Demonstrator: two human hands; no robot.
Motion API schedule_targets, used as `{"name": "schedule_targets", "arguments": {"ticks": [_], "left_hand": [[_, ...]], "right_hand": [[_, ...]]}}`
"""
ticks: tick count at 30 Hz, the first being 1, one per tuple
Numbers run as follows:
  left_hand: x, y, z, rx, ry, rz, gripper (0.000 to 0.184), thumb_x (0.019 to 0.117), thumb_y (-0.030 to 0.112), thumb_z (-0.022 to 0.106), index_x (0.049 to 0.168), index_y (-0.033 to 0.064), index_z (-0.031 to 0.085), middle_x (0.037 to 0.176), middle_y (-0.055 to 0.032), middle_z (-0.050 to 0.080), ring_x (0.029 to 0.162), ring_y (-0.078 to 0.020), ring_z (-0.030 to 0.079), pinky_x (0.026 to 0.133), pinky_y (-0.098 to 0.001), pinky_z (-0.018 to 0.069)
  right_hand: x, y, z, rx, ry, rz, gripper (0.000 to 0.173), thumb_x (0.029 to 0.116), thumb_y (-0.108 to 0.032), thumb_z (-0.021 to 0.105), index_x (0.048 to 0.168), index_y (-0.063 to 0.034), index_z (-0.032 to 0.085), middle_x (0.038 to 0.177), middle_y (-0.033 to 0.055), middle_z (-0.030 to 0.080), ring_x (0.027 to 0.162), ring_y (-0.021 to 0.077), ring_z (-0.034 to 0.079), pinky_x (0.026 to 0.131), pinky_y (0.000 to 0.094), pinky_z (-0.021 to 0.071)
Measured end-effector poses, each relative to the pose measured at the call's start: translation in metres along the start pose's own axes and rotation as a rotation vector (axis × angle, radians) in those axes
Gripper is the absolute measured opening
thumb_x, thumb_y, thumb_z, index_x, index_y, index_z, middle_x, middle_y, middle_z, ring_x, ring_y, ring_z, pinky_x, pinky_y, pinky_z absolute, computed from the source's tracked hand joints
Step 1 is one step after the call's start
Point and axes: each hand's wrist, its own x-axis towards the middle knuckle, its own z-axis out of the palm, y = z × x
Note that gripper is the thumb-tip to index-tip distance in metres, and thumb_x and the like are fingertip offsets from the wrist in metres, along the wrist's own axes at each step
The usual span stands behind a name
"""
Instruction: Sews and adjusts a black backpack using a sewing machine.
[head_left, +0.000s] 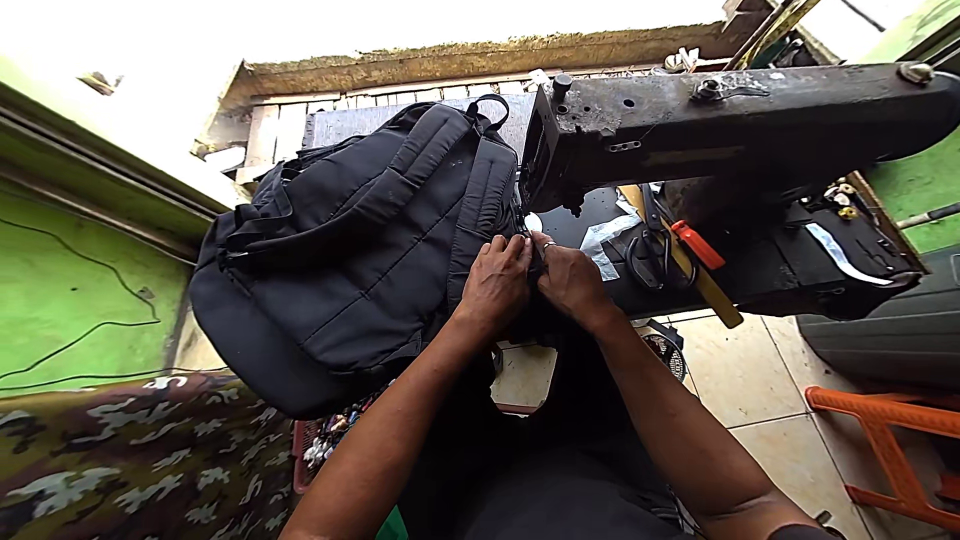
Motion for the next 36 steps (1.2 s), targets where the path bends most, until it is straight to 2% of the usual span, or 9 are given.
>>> {"name": "schedule_targets", "arguments": {"ticks": [2,5,9,13,16,21,26,31,36], "left_hand": [[-0.002,-0.002,0.002,-0.010,0.036,0.007,0.040,0.0960,0.022,0.060,0.132,0.0082,0.068,0.126,-0.0114,0.065,0.108,-0.0304,0.061,0.086,-0.0424,0.0504],[-0.003,0.001,0.003,-0.067,0.116,0.005,0.032,0.0947,0.017,0.061,0.121,0.0060,0.074,0.117,-0.0140,0.068,0.105,-0.0328,0.064,0.084,-0.0449,0.0525],[-0.007,0.000,-0.001,-0.137,0.203,0.048,0.022,0.0926,0.011,0.066,0.111,0.0041,0.077,0.108,-0.0142,0.071,0.102,-0.0328,0.067,0.081,-0.0457,0.0551],[-0.018,-0.004,-0.001,-0.062,0.208,0.141,0.024,0.0922,0.009,0.066,0.113,0.0028,0.076,0.106,-0.0139,0.073,0.102,-0.0311,0.070,0.083,-0.0434,0.0563],[-0.023,-0.001,0.001,0.004,0.190,0.148,0.026,0.0946,0.008,0.064,0.117,0.0024,0.074,0.117,-0.0132,0.073,0.109,-0.0303,0.069,0.088,-0.0425,0.0558],[-0.025,0.003,0.004,0.037,0.193,0.156,0.028,0.0949,0.006,0.062,0.120,0.0009,0.074,0.118,-0.0138,0.074,0.109,-0.0286,0.071,0.089,-0.0408,0.0561],[-0.028,0.008,0.002,0.139,0.133,0.193,0.028,0.0955,0.001,0.058,0.120,-0.0041,0.072,0.123,-0.0186,0.071,0.110,-0.0299,0.070,0.089,-0.0404,0.0558],[-0.031,0.009,-0.001,0.042,0.081,0.148,0.034,0.0966,0.009,0.056,0.126,-0.0034,0.070,0.132,-0.0180,0.068,0.122,-0.0306,0.066,0.098,-0.0431,0.0522],[-0.029,0.011,-0.003,-0.020,0.079,0.100,0.035,0.0928,0.003,0.059,0.126,-0.0010,0.069,0.128,-0.0156,0.070,0.122,-0.0300,0.065,0.098,-0.0433,0.0526]], "right_hand": [[-0.011,-0.001,0.006,0.049,0.067,0.036,0.059,0.0958,-0.015,0.065,0.151,-0.0029,0.048,0.091,0.0179,0.072,0.085,0.0374,0.071,0.075,0.0568,0.0560],[-0.023,0.000,0.017,0.086,0.155,0.049,0.063,0.0958,-0.020,0.068,0.152,-0.0013,0.047,0.093,0.0201,0.071,0.089,0.0383,0.070,0.079,0.0553,0.0560],[-0.025,0.005,0.007,0.193,0.044,0.072,0.054,0.0993,-0.021,0.065,0.148,-0.0017,0.051,0.085,0.0178,0.071,0.081,0.0367,0.070,0.077,0.0563,0.0551],[-0.026,0.024,0.004,0.283,-0.019,-0.018,0.046,0.1027,-0.017,0.058,0.147,-0.0041,0.053,0.073,0.0108,0.065,0.068,0.0281,0.063,0.070,0.0494,0.0530],[-0.031,0.025,0.006,0.241,-0.031,-0.048,0.049,0.1036,-0.019,0.057,0.151,-0.0059,0.051,0.071,0.0097,0.063,0.067,0.0276,0.061,0.070,0.0482,0.0522],[-0.037,0.018,0.001,0.185,-0.082,-0.057,0.052,0.1044,-0.019,0.054,0.154,-0.0077,0.047,0.073,0.0114,0.063,0.071,0.0302,0.061,0.073,0.0496,0.0514],[-0.043,0.014,0.003,0.126,-0.046,-0.104,0.047,0.1025,-0.016,0.053,0.149,-0.0072,0.055,0.079,0.0167,0.070,0.076,0.0357,0.067,0.074,0.0537,0.0529],[-0.045,0.010,0.001,0.080,-0.058,-0.095,0.046,0.1020,-0.015,0.051,0.147,-0.0058,0.057,0.088,0.0184,0.073,0.083,0.0369,0.070,0.078,0.0540,0.0540],[-0.049,0.008,0.009,-0.058,0.028,-0.171,0.044,0.0997,-0.012,0.052,0.142,-0.0019,0.061,0.087,0.0186,0.074,0.082,0.0380,0.073,0.072,0.0539,0.0566]]}}
